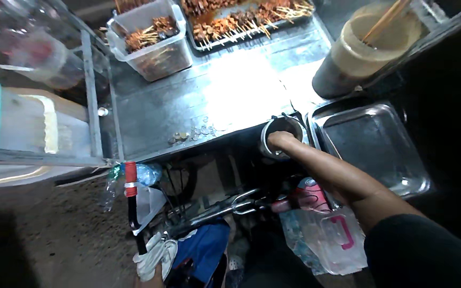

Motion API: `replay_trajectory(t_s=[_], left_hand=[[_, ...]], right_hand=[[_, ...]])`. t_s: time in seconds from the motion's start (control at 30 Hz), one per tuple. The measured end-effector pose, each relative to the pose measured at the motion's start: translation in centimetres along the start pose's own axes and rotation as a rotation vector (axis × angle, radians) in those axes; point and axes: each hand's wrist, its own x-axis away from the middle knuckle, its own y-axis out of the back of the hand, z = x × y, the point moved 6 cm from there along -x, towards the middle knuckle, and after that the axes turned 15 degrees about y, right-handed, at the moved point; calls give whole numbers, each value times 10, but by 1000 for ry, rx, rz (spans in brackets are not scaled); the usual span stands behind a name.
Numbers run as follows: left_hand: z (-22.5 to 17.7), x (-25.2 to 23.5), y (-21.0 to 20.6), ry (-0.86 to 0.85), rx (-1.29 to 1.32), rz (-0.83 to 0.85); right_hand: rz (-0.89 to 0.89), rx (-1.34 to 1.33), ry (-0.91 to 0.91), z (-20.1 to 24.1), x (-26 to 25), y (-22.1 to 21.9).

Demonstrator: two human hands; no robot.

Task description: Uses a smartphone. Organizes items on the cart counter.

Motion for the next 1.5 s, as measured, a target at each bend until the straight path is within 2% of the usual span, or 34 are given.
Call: replay_trajectory(t_s=[0.1, 0.2, 0.33, 0.43, 0.47, 0.53, 0.6, 0.67, 0.7, 0.77, 0.83, 0.93, 1.0, 1.03, 1.1, 1.13, 1.23, 1.3, 1.4, 1.5], left_hand=[[1, 1, 0, -30, 57, -21], [3, -2, -2, -23, 14, -29], [2, -2, 0, 10, -31, -2], [3, -3, -3, 36, -8, 32], [3, -3, -3, 38, 1, 41], [3, -1, -1, 38, -9, 52], [3, 1, 3, 42, -33, 62], [5, -1, 2, 41, -46, 70], [6, -2, 1, 35, -29, 86], [8, -2, 0, 15, -7, 119], [8, 0, 5, -1, -20, 133], [11, 1, 6, -19, -4, 169], [12, -1, 6, -54, 32, 195], [13, -2, 5, -78, 59, 217], [17, -4, 3, -128, 80, 288], [19, -7, 5, -160, 60, 331], [15, -20, 21, -239, -99, 418], [2, -34, 33, -266, -91, 376], [-41, -41, 54, -274, 35, 344], [-73, -42, 35, -184, 81, 382]], right_hand=[[-23, 10, 27, -10, -37, -24], [39, -12, 96, -12, -54, -40], [117, -8, 209, -5, -45, -44], [67, -85, 218, -10, -41, -44], [-2, -147, 205, -16, -41, -45], [-262, -245, 204, -27, -29, -37], [-517, -343, 226, -19, 32, -18], [-751, -405, 291, -11, 107, -20], [-821, -417, 318, -7, 140, -35], [-802, -468, 323, 4, 200, -95], [-638, -611, 304, 26, 256, -179], [-242, -782, 291, 70, 314, -311], [-17, -809, 328, 103, 342, -374], [27, -779, 377, 113, 345, -402], [-35, -694, 458, 112, 336, -456], [-61, -675, 463, 113, 337, -463], [-104, -694, 408, 112, 350, -431], [-176, -648, 380, 107, 353, -396], [-257, -529, 374, 104, 339, -326], [-359, -390, 444, 116, 298, -240]])
